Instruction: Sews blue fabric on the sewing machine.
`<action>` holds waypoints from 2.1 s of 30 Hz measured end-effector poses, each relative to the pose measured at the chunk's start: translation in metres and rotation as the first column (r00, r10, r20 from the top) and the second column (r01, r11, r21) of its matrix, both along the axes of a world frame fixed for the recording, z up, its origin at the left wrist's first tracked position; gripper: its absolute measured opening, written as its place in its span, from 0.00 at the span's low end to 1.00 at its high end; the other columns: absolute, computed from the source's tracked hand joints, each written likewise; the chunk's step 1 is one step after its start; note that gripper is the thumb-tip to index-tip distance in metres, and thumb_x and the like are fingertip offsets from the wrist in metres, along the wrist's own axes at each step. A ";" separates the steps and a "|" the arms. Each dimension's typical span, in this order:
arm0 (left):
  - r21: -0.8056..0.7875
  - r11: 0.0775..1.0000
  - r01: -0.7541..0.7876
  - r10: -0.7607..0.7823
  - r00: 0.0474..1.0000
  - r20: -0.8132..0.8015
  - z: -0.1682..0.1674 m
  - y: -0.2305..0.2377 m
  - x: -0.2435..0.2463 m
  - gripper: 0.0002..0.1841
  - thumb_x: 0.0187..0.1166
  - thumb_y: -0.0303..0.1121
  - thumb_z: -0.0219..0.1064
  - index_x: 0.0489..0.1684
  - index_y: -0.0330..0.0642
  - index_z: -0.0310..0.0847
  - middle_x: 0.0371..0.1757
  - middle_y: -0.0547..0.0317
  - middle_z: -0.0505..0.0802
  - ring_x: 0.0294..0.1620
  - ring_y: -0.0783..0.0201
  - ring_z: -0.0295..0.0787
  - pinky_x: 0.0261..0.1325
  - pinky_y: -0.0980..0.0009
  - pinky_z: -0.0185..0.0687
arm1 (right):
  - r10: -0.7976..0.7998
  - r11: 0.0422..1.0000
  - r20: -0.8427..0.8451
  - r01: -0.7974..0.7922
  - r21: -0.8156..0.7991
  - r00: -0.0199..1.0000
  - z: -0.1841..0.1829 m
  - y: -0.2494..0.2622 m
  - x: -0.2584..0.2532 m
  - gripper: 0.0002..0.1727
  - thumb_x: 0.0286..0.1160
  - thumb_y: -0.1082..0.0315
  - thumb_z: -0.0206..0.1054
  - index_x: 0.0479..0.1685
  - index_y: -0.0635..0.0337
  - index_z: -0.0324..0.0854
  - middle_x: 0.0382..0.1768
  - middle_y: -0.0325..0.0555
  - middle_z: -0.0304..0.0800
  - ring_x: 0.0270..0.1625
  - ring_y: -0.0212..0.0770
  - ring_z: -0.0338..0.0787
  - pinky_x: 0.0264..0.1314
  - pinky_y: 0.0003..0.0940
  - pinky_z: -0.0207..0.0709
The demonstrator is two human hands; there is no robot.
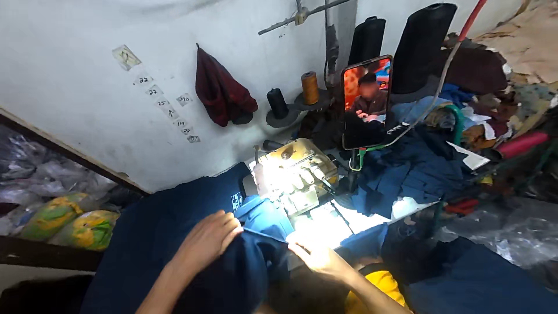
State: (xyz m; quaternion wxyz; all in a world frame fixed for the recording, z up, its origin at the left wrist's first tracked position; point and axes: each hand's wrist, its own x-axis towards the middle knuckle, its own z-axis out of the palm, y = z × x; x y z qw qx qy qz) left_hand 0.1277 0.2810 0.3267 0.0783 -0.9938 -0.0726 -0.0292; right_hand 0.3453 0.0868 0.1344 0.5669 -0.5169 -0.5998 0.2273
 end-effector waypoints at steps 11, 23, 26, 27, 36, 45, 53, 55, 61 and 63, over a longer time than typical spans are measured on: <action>0.036 0.995 0.093 -0.092 0.995 -0.026 -0.009 -0.026 0.068 0.24 0.92 0.49 0.50 0.34 0.46 0.87 0.37 0.55 0.92 0.47 0.55 0.90 0.57 0.57 0.84 | 0.095 0.991 0.005 -0.094 -0.098 0.995 0.028 0.035 0.029 0.20 0.91 0.56 0.56 0.44 0.61 0.87 0.34 0.45 0.87 0.36 0.33 0.86 0.45 0.30 0.81; 0.234 0.970 0.066 -0.039 0.992 -0.118 0.020 0.004 0.039 0.20 0.85 0.52 0.55 0.38 0.53 0.91 0.38 0.61 0.93 0.46 0.52 0.88 0.50 0.52 0.80 | 0.055 0.995 0.079 -0.049 -0.083 0.995 0.021 0.032 0.019 0.20 0.91 0.56 0.56 0.45 0.62 0.87 0.40 0.49 0.90 0.46 0.38 0.89 0.54 0.35 0.82; 0.227 0.970 0.085 -0.070 0.995 -0.071 0.025 -0.006 0.024 0.18 0.87 0.48 0.54 0.38 0.55 0.90 0.38 0.64 0.91 0.45 0.55 0.86 0.47 0.55 0.78 | 0.051 0.996 0.080 -0.046 -0.073 0.995 0.028 0.044 0.022 0.21 0.91 0.57 0.55 0.44 0.65 0.87 0.40 0.52 0.89 0.47 0.41 0.89 0.56 0.38 0.81; 0.223 0.970 0.095 -0.084 0.995 -0.058 0.025 -0.012 0.021 0.18 0.87 0.47 0.53 0.37 0.54 0.89 0.38 0.64 0.90 0.44 0.56 0.86 0.46 0.57 0.78 | 0.050 0.996 0.094 -0.042 -0.081 0.994 0.034 0.046 0.023 0.21 0.91 0.56 0.54 0.45 0.65 0.87 0.42 0.53 0.90 0.49 0.42 0.89 0.59 0.39 0.81; 0.065 0.998 0.000 0.011 0.985 -0.173 0.059 -0.071 0.016 0.24 0.93 0.43 0.46 0.37 0.37 0.85 0.41 0.49 0.92 0.50 0.46 0.87 0.54 0.52 0.76 | -0.221 0.975 0.135 0.214 0.064 0.966 0.085 0.039 0.007 0.17 0.84 0.60 0.60 0.55 0.60 0.90 0.49 0.47 0.94 0.53 0.35 0.91 0.61 0.34 0.83; 0.125 0.981 0.146 -0.146 0.989 -0.006 0.038 -0.051 0.021 0.20 0.89 0.48 0.52 0.33 0.49 0.86 0.32 0.62 0.87 0.40 0.58 0.83 0.45 0.62 0.75 | 0.080 0.994 0.057 -0.076 -0.076 0.995 0.049 0.018 0.015 0.21 0.89 0.51 0.58 0.50 0.59 0.88 0.44 0.45 0.91 0.47 0.32 0.89 0.56 0.31 0.82; 0.104 0.994 0.044 -0.044 0.999 -0.005 0.022 -0.001 0.044 0.19 0.84 0.47 0.55 0.34 0.46 0.86 0.33 0.58 0.89 0.42 0.53 0.86 0.46 0.57 0.79 | 0.010 0.990 0.018 -0.007 -0.138 1.000 0.031 0.041 0.019 0.20 0.90 0.56 0.55 0.50 0.63 0.88 0.44 0.49 0.91 0.48 0.36 0.89 0.57 0.34 0.82; 0.127 0.991 0.049 -0.049 0.999 -0.002 0.021 -0.004 0.050 0.18 0.82 0.46 0.56 0.31 0.46 0.87 0.32 0.58 0.89 0.42 0.54 0.86 0.46 0.58 0.79 | 0.053 0.987 0.020 -0.049 -0.155 0.998 0.038 0.046 0.026 0.20 0.90 0.56 0.56 0.54 0.62 0.88 0.48 0.50 0.92 0.53 0.35 0.90 0.63 0.34 0.81; 0.147 0.988 0.052 -0.046 0.998 -0.043 0.007 -0.011 0.057 0.19 0.82 0.48 0.57 0.29 0.49 0.87 0.33 0.58 0.90 0.43 0.53 0.86 0.47 0.57 0.78 | 0.066 0.990 -0.037 -0.070 -0.118 0.997 0.028 0.033 0.025 0.17 0.88 0.56 0.60 0.49 0.61 0.88 0.43 0.45 0.90 0.45 0.31 0.88 0.54 0.28 0.82; 0.135 0.989 0.060 -0.055 0.998 -0.038 0.004 -0.015 0.058 0.17 0.83 0.48 0.57 0.33 0.51 0.89 0.38 0.59 0.91 0.47 0.55 0.87 0.50 0.58 0.79 | 0.052 0.994 -0.020 -0.054 -0.094 0.998 0.022 0.029 0.022 0.17 0.88 0.57 0.60 0.47 0.61 0.88 0.42 0.46 0.91 0.45 0.31 0.89 0.53 0.28 0.83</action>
